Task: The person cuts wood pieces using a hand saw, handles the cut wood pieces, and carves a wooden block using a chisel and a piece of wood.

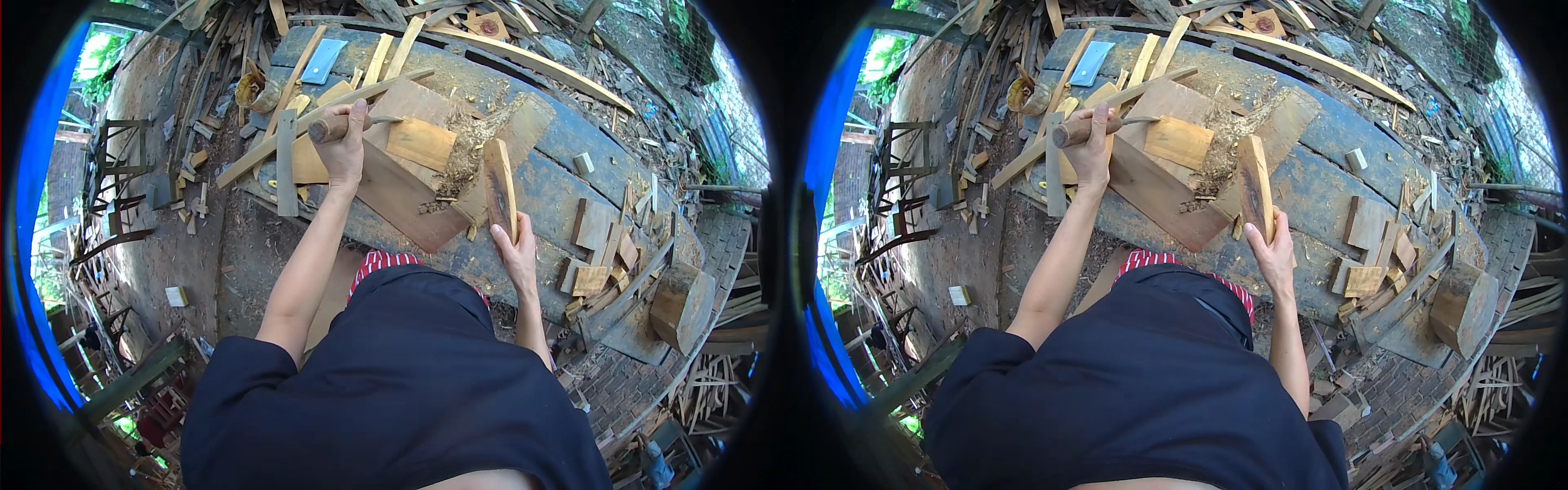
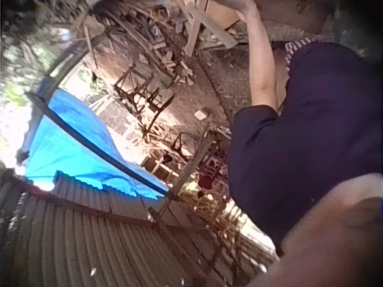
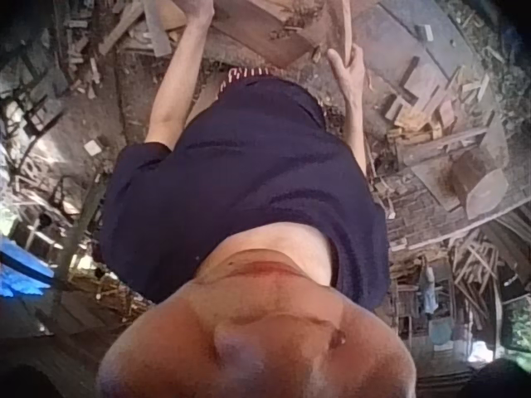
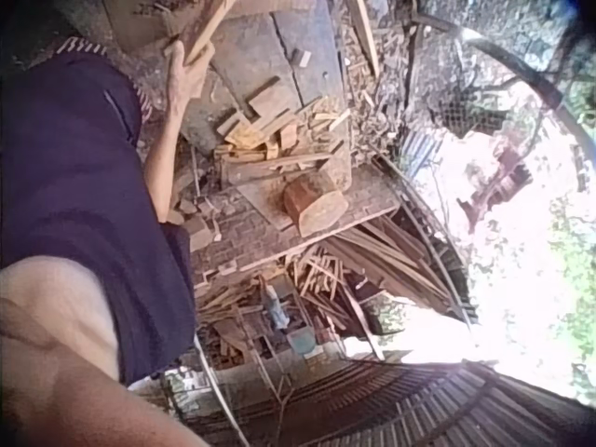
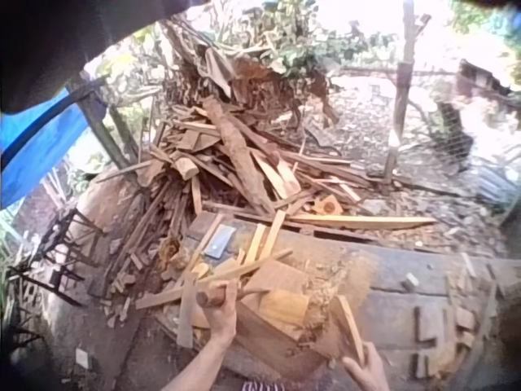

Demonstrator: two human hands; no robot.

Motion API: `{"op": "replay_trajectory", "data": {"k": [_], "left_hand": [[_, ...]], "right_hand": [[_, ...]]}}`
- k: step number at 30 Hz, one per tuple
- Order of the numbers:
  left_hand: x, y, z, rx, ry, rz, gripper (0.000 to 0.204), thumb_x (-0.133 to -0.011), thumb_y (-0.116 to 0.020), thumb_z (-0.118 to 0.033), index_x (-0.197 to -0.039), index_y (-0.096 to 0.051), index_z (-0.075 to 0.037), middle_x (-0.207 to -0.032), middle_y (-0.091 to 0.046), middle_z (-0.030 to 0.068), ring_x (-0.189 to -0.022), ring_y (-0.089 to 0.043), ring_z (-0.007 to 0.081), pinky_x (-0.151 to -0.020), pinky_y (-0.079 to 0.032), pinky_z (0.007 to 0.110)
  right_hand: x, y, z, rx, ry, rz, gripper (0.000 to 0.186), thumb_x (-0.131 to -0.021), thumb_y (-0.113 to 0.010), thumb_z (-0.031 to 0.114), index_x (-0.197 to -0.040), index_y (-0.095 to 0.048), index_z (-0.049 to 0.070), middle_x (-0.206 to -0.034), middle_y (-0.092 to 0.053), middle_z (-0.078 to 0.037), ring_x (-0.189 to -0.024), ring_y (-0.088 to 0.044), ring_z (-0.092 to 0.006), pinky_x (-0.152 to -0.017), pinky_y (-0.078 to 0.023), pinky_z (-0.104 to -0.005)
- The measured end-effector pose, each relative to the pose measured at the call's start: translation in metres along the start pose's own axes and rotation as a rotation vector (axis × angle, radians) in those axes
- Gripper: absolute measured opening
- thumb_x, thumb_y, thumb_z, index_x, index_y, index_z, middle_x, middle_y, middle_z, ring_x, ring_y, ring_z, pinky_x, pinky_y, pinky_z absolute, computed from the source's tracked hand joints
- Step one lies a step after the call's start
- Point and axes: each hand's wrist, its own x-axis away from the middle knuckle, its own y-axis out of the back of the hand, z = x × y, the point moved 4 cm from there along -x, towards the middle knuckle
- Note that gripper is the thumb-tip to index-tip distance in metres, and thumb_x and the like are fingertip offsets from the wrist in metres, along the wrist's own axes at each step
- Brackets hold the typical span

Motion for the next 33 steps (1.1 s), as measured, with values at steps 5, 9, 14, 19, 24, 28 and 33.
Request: {"op": "replay_trajectory", "data": {"k": [5, 9, 14, 19, 24, 28, 33], "left_hand": [[0.004, -0.008, -0.013, -0.036, -0.013, 0.077, 0.024, -0.084, -0.072, -0.024, -0.080, -0.058, -0.005, -0.071, -0.060, 0.0011, -0.065, -0.057, 0.0073, -0.064, -0.046, 0.022], [0.003, -0.009, -0.008, 0.003, 0.014, 0.053, 0.024, -0.083, -0.072, -0.025, -0.080, -0.058, -0.006, -0.071, -0.060, 0.0007, -0.065, -0.057, 0.0069, -0.063, -0.046, 0.022], [0.004, -0.012, -0.011, -0.017, 0.009, 0.078, 0.023, -0.083, -0.072, -0.023, -0.080, -0.058, -0.006, -0.070, -0.060, 0.0006, -0.065, -0.056, 0.0065, -0.062, -0.046, 0.021], [0.004, -0.016, -0.013, -0.033, 0.001, 0.126, 0.022, -0.084, -0.072, -0.023, -0.080, -0.059, -0.006, -0.070, -0.060, -0.0001, -0.065, -0.055, 0.0060, -0.061, -0.045, 0.021], [0.002, -0.015, -0.012, -0.080, -0.002, 0.161, 0.020, -0.084, -0.072, -0.022, -0.080, -0.059, -0.006, -0.072, -0.060, -0.0006, -0.065, -0.055, 0.0058, -0.062, -0.044, 0.021], [0.000, -0.016, -0.012, -0.130, -0.014, 0.185, 0.020, -0.084, -0.072, -0.021, -0.079, -0.060, -0.006, -0.073, -0.060, -0.0012, -0.066, -0.055, 0.0059, -0.063, -0.044, 0.022], [-0.003, -0.018, -0.007, -0.173, -0.032, 0.189, 0.019, -0.084, -0.071, -0.019, -0.080, -0.059, -0.004, -0.074, -0.062, 0.0013, -0.067, -0.058, 0.0074, -0.065, -0.047, 0.022]], "right_hand": [[0.000, -0.001, -0.015, 0.007, 0.127, -0.033, 0.041, -0.086, -0.065, 0.028, -0.113, -0.048, 0.003, -0.070, -0.053, 0.000, -0.057, -0.049, -0.0061, -0.049, -0.039, -0.0208], [-0.001, -0.002, -0.018, 0.025, 0.152, -0.013, 0.041, -0.086, -0.065, 0.028, -0.113, -0.047, 0.003, -0.071, -0.053, 0.000, -0.057, -0.049, -0.0063, -0.050, -0.039, -0.0210], [-0.001, -0.002, -0.014, 0.006, 0.108, 0.002, 0.042, -0.085, -0.065, 0.028, -0.114, -0.047, 0.002, -0.072, -0.053, 0.000, -0.058, -0.049, -0.0062, -0.050, -0.039, -0.0210], [-0.003, 0.001, -0.018, -0.003, 0.134, 0.003, 0.044, -0.085, -0.065, 0.028, -0.115, -0.047, 0.002, -0.073, -0.054, 0.000, -0.059, -0.049, -0.0064, -0.050, -0.039, -0.0215], [-0.003, 0.003, -0.017, 0.001, 0.115, -0.010, 0.044, -0.085, -0.065, 0.028, -0.115, -0.047, 0.002, -0.074, -0.054, 0.000, -0.059, -0.049, -0.0065, -0.051, -0.039, -0.0217], [-0.001, 0.003, -0.016, 0.014, 0.126, -0.025, 0.042, -0.085, -0.064, 0.029, -0.114, -0.048, 0.002, -0.073, -0.053, 0.000, -0.059, -0.048, -0.0060, -0.052, -0.039, -0.0220], [-0.009, 0.001, 0.019, 0.100, 0.115, 0.002, 0.052, -0.082, -0.065, 0.034, -0.119, -0.047, 0.001, -0.096, -0.062, -0.017, -0.086, -0.061, -0.0220, -0.076, -0.047, -0.0354]]}}
